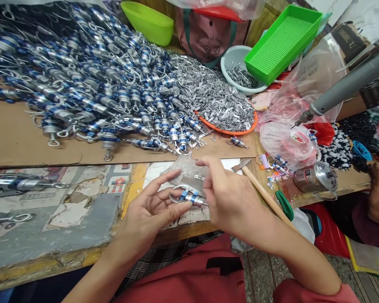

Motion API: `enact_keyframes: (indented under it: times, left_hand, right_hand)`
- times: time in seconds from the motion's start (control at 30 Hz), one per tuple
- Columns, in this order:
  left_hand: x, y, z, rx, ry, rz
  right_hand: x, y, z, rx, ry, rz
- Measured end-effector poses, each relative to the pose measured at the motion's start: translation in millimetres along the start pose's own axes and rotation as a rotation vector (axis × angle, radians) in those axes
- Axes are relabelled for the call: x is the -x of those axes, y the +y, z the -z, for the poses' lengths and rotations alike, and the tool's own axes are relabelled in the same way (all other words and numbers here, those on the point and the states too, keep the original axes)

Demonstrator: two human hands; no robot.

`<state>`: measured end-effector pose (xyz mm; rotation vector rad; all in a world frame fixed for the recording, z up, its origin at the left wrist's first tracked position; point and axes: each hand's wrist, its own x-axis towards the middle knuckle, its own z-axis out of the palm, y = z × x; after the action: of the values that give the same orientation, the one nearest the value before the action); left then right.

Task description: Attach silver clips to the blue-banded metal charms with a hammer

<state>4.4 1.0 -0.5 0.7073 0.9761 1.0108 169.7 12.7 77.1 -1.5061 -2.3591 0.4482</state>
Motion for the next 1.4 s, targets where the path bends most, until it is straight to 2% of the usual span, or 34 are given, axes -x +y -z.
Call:
enact_keyframes:
  times: [0.13, 0.2, 0.37, 0.5, 0.57, 0.73, 0.87, 1.0, 1.17, 1.23, 1.33, 1.4]
  left_hand:
    - [4.2, 4.1, -5.5, 0.003, 0.056, 0.007]
    - [6.1, 6.3, -7.8, 0.007, 0.063, 0.001]
    - [5.8, 7.0, -7.4, 0.011, 0.057, -0.002]
    - [4.1, 2.2, -4.1, 0.01, 0.04, 0.003]
    - [5.0, -1.0, -4.4, 0.021, 0.055, 0.017]
    - [12.8, -9.0, -10.5, 0.058, 0.184, 0.016]
    - [22.5, -13.9, -15.6, -0.027, 0.237, -0.108]
    - [32.4, -17.8, -19.6, -0.241, 0.292, -0.355]
    - [38.0, -26.4, -22.2, -0.467, 0.283, -0.578]
    - [38.7, -29.3, -25.3, -0.492, 0.336, -0.608]
    - [39.1, -30.3, -31.9, -0.468, 0.423, -0.573]
    - [39.0, -29.6, -35.0, -0.488, 0.419, -0.574]
  right_hand:
    - [6.2, 8.3, 5.8, 0.053, -0.024, 0.005]
    - [3.7, 7.1, 1.7, 0.105, -0.018, 0.055]
    - [-8.0, -4.5, -13.9, 0.289, -0.096, 0.136]
    - [-10.7, -7.6, -18.8, 0.379, -0.073, 0.165]
    - [-9.0, -5.9, -18.7, 0.358, -0.074, 0.174]
    - [0.7, 2.4, -21.2, 0.197, -0.038, 0.186]
    - [10.7, 7.2, -27.5, 0.05, 0.066, 0.2]
    - [20.4, 4.9, -33.1, -0.11, 0.238, 0.173]
    - [25.9, -3.8, -37.8, -0.094, 0.365, 0.134]
    - [26.9, -5.6, -39.4, -0.05, 0.4, 0.122]
    - [28.9, -5.1, -41.7, 0.009, 0.443, 0.143]
    - [30.2, -3.2, -42.9, 0.056, 0.471, 0.163]
